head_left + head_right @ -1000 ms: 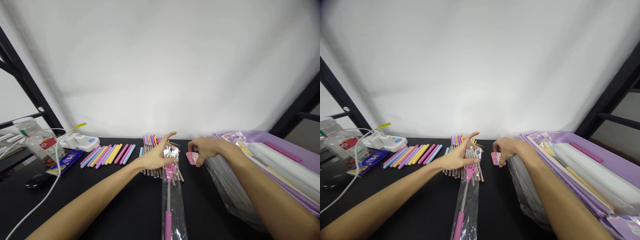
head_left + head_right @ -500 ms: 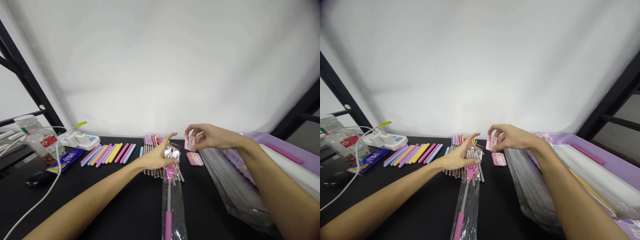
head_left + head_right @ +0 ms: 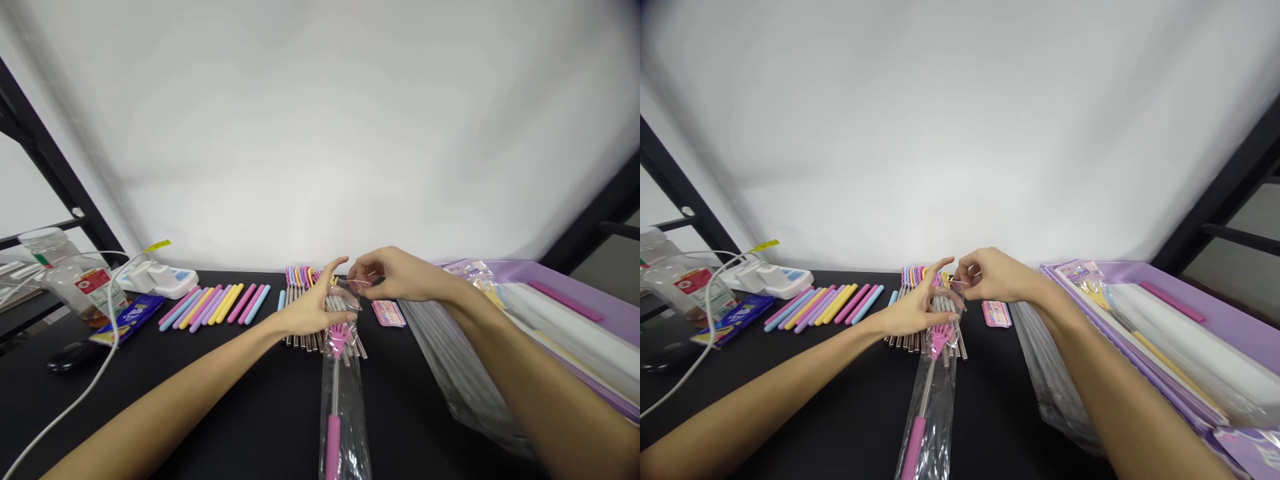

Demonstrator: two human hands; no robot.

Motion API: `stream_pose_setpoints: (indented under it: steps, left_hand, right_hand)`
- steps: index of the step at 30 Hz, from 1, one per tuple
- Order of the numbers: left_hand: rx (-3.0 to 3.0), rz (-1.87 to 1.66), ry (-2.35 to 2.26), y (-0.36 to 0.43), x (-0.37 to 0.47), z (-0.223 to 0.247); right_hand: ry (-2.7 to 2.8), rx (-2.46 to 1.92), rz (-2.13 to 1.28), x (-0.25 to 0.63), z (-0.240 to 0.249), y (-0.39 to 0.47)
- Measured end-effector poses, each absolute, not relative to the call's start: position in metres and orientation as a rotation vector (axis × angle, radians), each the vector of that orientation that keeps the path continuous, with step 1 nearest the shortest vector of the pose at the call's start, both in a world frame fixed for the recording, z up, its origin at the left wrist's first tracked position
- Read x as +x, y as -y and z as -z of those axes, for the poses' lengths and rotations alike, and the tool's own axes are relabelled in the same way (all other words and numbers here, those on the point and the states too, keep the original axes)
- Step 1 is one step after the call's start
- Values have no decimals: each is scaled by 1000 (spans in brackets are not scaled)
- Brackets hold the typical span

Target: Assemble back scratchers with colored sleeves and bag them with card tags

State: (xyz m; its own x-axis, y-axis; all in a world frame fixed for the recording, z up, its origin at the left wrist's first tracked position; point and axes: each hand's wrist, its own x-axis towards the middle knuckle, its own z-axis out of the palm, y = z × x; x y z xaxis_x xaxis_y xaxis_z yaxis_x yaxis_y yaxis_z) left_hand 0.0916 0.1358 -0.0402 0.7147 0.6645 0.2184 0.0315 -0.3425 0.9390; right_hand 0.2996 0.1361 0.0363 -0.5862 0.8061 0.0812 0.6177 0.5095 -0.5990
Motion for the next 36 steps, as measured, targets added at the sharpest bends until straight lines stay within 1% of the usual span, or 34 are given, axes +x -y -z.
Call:
stream_pose_setpoints:
  steps: [3, 8, 16, 19, 24, 27, 32, 34, 36]
  left_hand:
    - [1808, -698, -572, -134, 92, 38]
    - [1796, -700, -604, -133, 92, 38]
    - [1733, -685, -670, -131, 92, 34]
    - [1629, -642, -677, -131, 90, 34]
    - [1436, -489, -667, -139, 90, 39]
    - [1443, -487, -687, -142, 91, 42]
    - [1456, -494, -717, -142, 92, 40]
    - [1458, -506, -733, -141, 92, 40]
    - [1468, -515, -746, -141, 92, 39]
  right_hand:
    - [2353, -1238, -750, 301, -32, -139]
    - [2374, -1200, -830, 305, -32, -141]
    - [2468, -1232, -544, 304, -40, -139]
    - [2433, -1268, -513, 304, -41, -138]
    - [2387, -1263, -557, 305, -42, -139]
    - [2403, -1248, -583, 307, -42, -139]
    - [2442, -1175, -850, 312, -45, -138]
    - [2461, -1203, -840, 313, -46, -138]
    - [2477, -1231, -755, 313, -45, -138]
